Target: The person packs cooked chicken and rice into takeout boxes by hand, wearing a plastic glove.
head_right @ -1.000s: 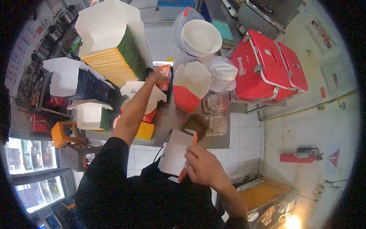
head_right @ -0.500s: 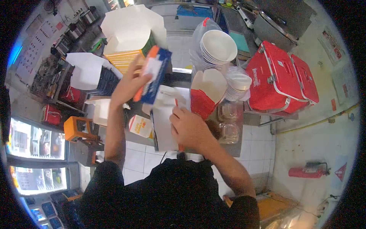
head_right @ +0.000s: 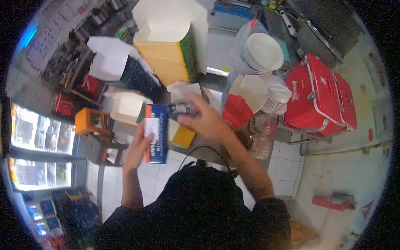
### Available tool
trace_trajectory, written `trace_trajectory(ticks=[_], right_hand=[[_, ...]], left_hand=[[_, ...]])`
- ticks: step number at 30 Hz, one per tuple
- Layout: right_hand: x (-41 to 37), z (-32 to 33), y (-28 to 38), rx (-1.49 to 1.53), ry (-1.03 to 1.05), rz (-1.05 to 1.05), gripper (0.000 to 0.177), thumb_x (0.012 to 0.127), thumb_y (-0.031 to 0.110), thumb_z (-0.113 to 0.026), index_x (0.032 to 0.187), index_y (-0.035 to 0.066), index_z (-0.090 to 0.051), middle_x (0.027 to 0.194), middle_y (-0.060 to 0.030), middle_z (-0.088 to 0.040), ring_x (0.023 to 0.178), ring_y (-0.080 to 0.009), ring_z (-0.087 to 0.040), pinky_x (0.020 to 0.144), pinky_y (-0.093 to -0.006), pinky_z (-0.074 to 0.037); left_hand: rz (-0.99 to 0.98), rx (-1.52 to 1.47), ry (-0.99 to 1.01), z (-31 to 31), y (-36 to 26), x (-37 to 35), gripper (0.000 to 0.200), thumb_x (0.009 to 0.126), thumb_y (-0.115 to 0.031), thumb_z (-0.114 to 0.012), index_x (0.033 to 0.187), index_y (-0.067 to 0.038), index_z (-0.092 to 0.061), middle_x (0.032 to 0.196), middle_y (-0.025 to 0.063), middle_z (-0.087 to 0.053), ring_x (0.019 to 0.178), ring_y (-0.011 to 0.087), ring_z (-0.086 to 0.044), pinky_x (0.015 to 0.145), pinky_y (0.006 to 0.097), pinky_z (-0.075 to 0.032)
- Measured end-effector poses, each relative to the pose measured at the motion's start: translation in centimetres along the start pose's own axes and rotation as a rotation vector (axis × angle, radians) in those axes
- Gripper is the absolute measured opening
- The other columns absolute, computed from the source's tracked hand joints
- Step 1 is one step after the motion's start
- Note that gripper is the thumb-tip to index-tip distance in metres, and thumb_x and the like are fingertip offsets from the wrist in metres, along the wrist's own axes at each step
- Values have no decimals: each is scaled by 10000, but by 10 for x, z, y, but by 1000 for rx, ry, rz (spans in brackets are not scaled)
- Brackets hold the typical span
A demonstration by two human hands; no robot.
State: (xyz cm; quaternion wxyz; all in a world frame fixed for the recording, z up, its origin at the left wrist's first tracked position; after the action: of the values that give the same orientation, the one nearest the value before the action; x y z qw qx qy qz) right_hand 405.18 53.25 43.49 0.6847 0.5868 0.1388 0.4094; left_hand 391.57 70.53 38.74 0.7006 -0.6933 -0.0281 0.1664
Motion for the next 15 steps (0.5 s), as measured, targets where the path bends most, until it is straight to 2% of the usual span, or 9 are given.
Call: trace_trajectory(ticks=[2,4,5,8,9,10,12,13,15], right_hand=[[-51,-38,-20,70,20,-196,918,774,249,-799,1527,86,-301,1497,-209,-382,1389,-291,-385,1145,-387,-311],[-91,-63,-53,219,-14,-310,1019,745,238,-819,1549,76,-213,1509,-214,-346,1392,-290,-371,1153,-395,-301],[-105,-69,-67,353,-73,-404,1124,717,226,-839,1570,67,-125,1521,-219,-310,1396,-289,-358,1161,-403,-291],[-142,-70,-86,479,-163,-551,1164,696,230,-846,1574,68,-99,1563,-201,-228,1413,-310,-326,1175,-428,-257],[-148,-70,-84,487,-188,-594,1188,670,234,-846,1573,72,-91,1594,-221,-129,1454,-350,-251,1187,-449,-219],[-152,-69,-86,493,-203,-602,1188,670,234,-846,1573,72,-91,1594,-221,-129,1454,-350,-251,1187,-449,-219],[-154,-58,-81,83,-171,-527,1217,638,257,-851,1568,67,-90,1592,-251,-115,1484,-376,-175,1195,-449,-195],[-157,-56,-80,85,-181,-531,1217,638,257,-851,1568,67,-90,1592,-251,-115,1484,-376,-175,1195,-449,-195],[-157,-52,-70,-49,-199,-514,1230,623,266,-850,1562,58,-83,1584,-294,-83,1495,-406,-114,1200,-457,-178]], left_hand=[[44,-50,95,-28,54,-7,701,960,-122,-581,1552,-57,-212,1428,128,-459,1240,243,-517,1024,366,-433],[122,-122,269,-67,70,-26,763,965,-151,-575,1573,-69,-123,1433,137,-458,1237,184,-502,985,321,-474],[170,-92,350,-79,82,-31,808,941,-110,-602,1577,-99,-103,1389,139,-482,1128,177,-563,794,303,-570],[171,-90,490,-99,76,-49,815,924,-54,-602,1575,-118,-115,1346,138,-513,1049,198,-606,683,291,-594],[229,-37,510,-101,68,-50,808,891,-21,-617,1557,-99,-167,1351,178,-515,1019,259,-643,723,331,-603],[239,-33,523,-104,66,-50,808,891,-21,-617,1557,-99,-167,1351,178,-515,1019,259,-643,723,331,-603],[62,370,456,-101,56,-45,773,872,-16,-616,1532,-83,-220,1377,219,-489,1088,310,-641,761,366,-601],[63,374,466,-106,51,-48,773,872,-16,-616,1532,-83,-220,1377,219,-489,1088,310,-641,761,366,-601],[4,559,290,-103,37,-50,757,831,-7,-631,1498,-60,-277,1396,237,-466,1153,379,-612,813,413,-592]])
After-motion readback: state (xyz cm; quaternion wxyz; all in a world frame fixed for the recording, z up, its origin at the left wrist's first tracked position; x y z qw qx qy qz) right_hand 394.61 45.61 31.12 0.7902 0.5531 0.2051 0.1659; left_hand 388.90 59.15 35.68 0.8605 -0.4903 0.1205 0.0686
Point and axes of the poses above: each hand's wrist, its own x-axis towards the middle knuckle, its own z-axis out of the back of the hand, y = z × x, the point moved 9 cm from there along x, towards the middle knuckle
